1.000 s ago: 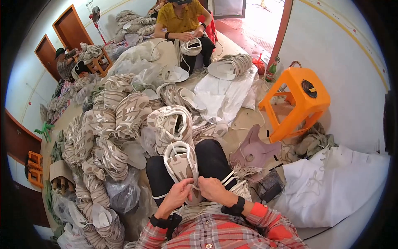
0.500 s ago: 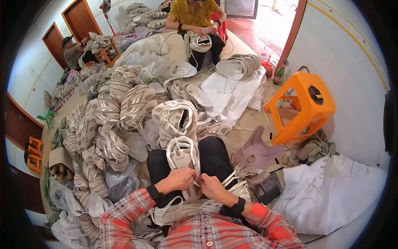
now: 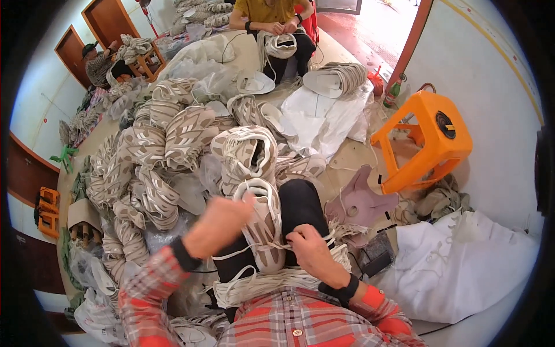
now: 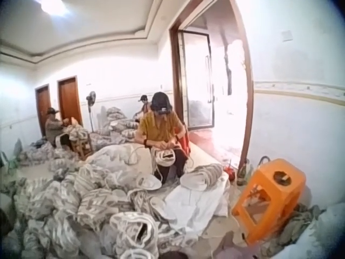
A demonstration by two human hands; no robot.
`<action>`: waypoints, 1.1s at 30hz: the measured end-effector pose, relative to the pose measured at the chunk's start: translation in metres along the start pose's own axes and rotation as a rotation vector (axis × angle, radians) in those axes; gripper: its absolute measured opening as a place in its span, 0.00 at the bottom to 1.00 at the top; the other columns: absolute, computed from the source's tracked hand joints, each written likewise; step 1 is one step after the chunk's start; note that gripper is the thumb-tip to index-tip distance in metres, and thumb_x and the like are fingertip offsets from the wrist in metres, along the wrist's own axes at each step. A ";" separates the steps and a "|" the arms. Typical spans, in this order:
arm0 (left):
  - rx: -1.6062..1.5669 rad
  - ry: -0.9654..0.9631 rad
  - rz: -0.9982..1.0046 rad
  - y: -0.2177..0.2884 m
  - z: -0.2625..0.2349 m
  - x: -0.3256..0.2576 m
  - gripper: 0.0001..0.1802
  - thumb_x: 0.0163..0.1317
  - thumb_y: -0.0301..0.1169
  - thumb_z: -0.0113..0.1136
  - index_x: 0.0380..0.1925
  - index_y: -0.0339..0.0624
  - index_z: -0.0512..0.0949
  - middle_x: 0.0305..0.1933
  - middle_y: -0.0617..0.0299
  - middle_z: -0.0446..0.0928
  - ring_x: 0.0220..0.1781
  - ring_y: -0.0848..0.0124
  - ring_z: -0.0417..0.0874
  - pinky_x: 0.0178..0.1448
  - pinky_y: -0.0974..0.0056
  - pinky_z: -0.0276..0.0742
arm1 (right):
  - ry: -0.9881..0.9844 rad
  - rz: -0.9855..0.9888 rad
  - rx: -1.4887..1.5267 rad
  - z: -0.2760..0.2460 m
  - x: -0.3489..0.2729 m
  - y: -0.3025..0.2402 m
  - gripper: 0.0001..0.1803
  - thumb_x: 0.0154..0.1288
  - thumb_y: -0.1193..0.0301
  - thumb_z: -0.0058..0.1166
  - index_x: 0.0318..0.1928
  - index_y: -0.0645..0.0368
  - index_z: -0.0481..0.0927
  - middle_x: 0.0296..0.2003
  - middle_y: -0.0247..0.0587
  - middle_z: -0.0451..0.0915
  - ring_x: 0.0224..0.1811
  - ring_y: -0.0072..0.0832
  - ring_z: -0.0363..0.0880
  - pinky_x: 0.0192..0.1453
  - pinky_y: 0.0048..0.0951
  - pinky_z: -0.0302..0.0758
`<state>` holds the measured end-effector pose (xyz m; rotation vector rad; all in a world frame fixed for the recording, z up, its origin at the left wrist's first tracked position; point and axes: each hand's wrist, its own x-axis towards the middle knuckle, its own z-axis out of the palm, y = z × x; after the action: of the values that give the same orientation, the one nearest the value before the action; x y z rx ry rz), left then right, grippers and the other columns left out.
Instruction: The person is lacing several pairs of white and tan sneakers from a large pile.
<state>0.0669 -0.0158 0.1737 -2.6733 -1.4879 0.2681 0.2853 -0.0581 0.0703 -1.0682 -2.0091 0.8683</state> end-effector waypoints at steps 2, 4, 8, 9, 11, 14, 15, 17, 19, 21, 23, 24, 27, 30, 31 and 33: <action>-0.070 0.145 -0.130 -0.030 -0.012 -0.011 0.08 0.53 0.26 0.52 0.30 0.35 0.66 0.20 0.54 0.77 0.20 0.63 0.80 0.21 0.61 0.73 | -0.180 -0.137 -0.312 -0.007 -0.008 0.002 0.06 0.48 0.74 0.58 0.29 0.59 0.77 0.32 0.40 0.69 0.36 0.37 0.68 0.38 0.33 0.67; -0.164 0.011 -0.223 -0.034 0.003 -0.029 0.07 0.56 0.26 0.50 0.31 0.36 0.64 0.23 0.53 0.78 0.17 0.63 0.78 0.21 0.60 0.72 | -0.200 -0.189 -0.325 -0.006 -0.007 -0.001 0.05 0.48 0.72 0.59 0.26 0.58 0.77 0.29 0.39 0.66 0.33 0.35 0.65 0.38 0.32 0.64; -1.147 -0.204 -0.625 -0.025 0.005 -0.045 0.05 0.61 0.28 0.45 0.32 0.39 0.64 0.23 0.53 0.77 0.14 0.69 0.75 0.18 0.66 0.67 | -0.270 -0.146 -0.533 -0.004 -0.010 -0.006 0.04 0.46 0.74 0.53 0.24 0.59 0.72 0.29 0.41 0.66 0.34 0.37 0.68 0.36 0.34 0.67; -1.451 -0.224 -0.691 -0.026 0.013 -0.050 0.05 0.64 0.30 0.43 0.33 0.41 0.64 0.23 0.54 0.77 0.14 0.71 0.73 0.16 0.69 0.64 | -0.247 -0.105 -0.511 0.000 -0.011 -0.005 0.05 0.46 0.74 0.53 0.27 0.59 0.73 0.29 0.41 0.66 0.34 0.36 0.69 0.35 0.34 0.68; -1.884 -0.243 -0.743 -0.023 0.027 -0.063 0.07 0.67 0.34 0.41 0.33 0.44 0.64 0.23 0.56 0.76 0.13 0.76 0.71 0.14 0.75 0.57 | -0.228 -0.069 -0.497 0.002 -0.011 -0.003 0.07 0.46 0.74 0.53 0.30 0.59 0.73 0.29 0.41 0.66 0.34 0.36 0.70 0.34 0.33 0.70; -2.142 -0.194 -0.726 -0.017 0.046 -0.073 0.07 0.67 0.33 0.42 0.33 0.44 0.64 0.22 0.57 0.75 0.13 0.77 0.70 0.14 0.75 0.57 | -0.259 -0.063 -0.558 0.002 -0.009 -0.003 0.10 0.46 0.74 0.52 0.33 0.59 0.73 0.29 0.41 0.67 0.34 0.34 0.71 0.33 0.32 0.73; -2.168 -0.164 -0.740 -0.015 0.050 -0.075 0.06 0.66 0.33 0.42 0.33 0.44 0.65 0.21 0.58 0.75 0.13 0.77 0.70 0.14 0.75 0.57 | -0.250 -0.089 -0.555 0.004 -0.009 -0.005 0.09 0.47 0.74 0.51 0.33 0.58 0.73 0.30 0.41 0.67 0.34 0.34 0.71 0.32 0.32 0.72; -2.255 -0.121 -0.697 -0.013 0.058 -0.078 0.05 0.66 0.32 0.43 0.33 0.43 0.66 0.21 0.58 0.75 0.12 0.76 0.70 0.14 0.74 0.58 | -0.247 -0.120 -0.560 0.006 -0.007 -0.005 0.08 0.47 0.75 0.51 0.32 0.58 0.74 0.30 0.41 0.67 0.34 0.34 0.71 0.32 0.32 0.72; -2.337 -0.077 -0.651 -0.011 0.061 -0.078 0.05 0.65 0.31 0.44 0.33 0.43 0.67 0.22 0.57 0.75 0.12 0.75 0.69 0.14 0.74 0.59 | -0.224 -0.191 -0.523 0.006 -0.005 -0.003 0.08 0.47 0.74 0.51 0.32 0.58 0.74 0.30 0.41 0.67 0.34 0.34 0.71 0.31 0.32 0.72; -2.419 -0.023 -0.670 -0.008 0.062 -0.078 0.05 0.64 0.31 0.46 0.34 0.41 0.68 0.22 0.57 0.75 0.12 0.75 0.68 0.14 0.73 0.60 | -0.244 -0.182 -0.582 0.016 -0.004 -0.004 0.08 0.48 0.73 0.54 0.31 0.59 0.74 0.29 0.40 0.66 0.33 0.33 0.71 0.31 0.31 0.71; -2.460 0.000 -0.629 -0.006 0.068 -0.080 0.06 0.65 0.30 0.44 0.34 0.40 0.68 0.22 0.57 0.75 0.13 0.75 0.69 0.15 0.73 0.61 | -0.263 -0.173 -0.640 0.022 -0.002 -0.004 0.08 0.48 0.71 0.56 0.30 0.59 0.74 0.29 0.39 0.66 0.32 0.31 0.71 0.30 0.30 0.71; -2.494 0.019 -0.590 -0.004 0.072 -0.081 0.07 0.65 0.30 0.43 0.35 0.38 0.68 0.23 0.56 0.76 0.14 0.75 0.70 0.16 0.73 0.62 | -0.337 -0.132 -0.686 0.023 0.000 -0.004 0.08 0.48 0.71 0.56 0.30 0.59 0.74 0.29 0.40 0.66 0.32 0.32 0.71 0.30 0.30 0.71; -2.544 0.036 -0.589 0.000 0.075 -0.084 0.07 0.65 0.30 0.43 0.34 0.39 0.69 0.23 0.56 0.76 0.14 0.75 0.70 0.17 0.73 0.64 | -0.351 -0.107 -0.714 0.014 0.011 -0.018 0.08 0.47 0.72 0.55 0.29 0.61 0.73 0.29 0.41 0.67 0.33 0.33 0.72 0.30 0.29 0.73; -2.612 0.088 -0.570 0.002 0.085 -0.089 0.06 0.64 0.30 0.44 0.33 0.39 0.69 0.24 0.56 0.76 0.14 0.76 0.69 0.17 0.73 0.62 | -0.293 -0.145 -0.640 0.001 0.015 -0.034 0.07 0.47 0.73 0.54 0.28 0.62 0.73 0.30 0.42 0.68 0.32 0.35 0.73 0.31 0.30 0.75; -2.616 0.091 -0.570 0.002 0.087 -0.091 0.06 0.64 0.30 0.44 0.33 0.39 0.69 0.24 0.56 0.76 0.14 0.76 0.69 0.17 0.73 0.62 | -0.293 -0.169 -0.586 -0.002 0.014 -0.035 0.07 0.47 0.73 0.54 0.28 0.62 0.73 0.30 0.43 0.68 0.31 0.37 0.74 0.32 0.33 0.75; -2.733 0.131 -0.561 0.002 0.089 -0.092 0.06 0.64 0.29 0.44 0.32 0.39 0.69 0.23 0.58 0.75 0.13 0.77 0.67 0.17 0.73 0.61 | -0.342 -0.066 -0.424 -0.008 0.008 -0.028 0.07 0.49 0.72 0.56 0.29 0.62 0.76 0.30 0.44 0.69 0.30 0.37 0.73 0.32 0.31 0.74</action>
<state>0.0042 -0.0972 0.0969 0.1995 0.7278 1.0724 0.2771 -0.0617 0.0986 -1.1261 -2.5815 0.6352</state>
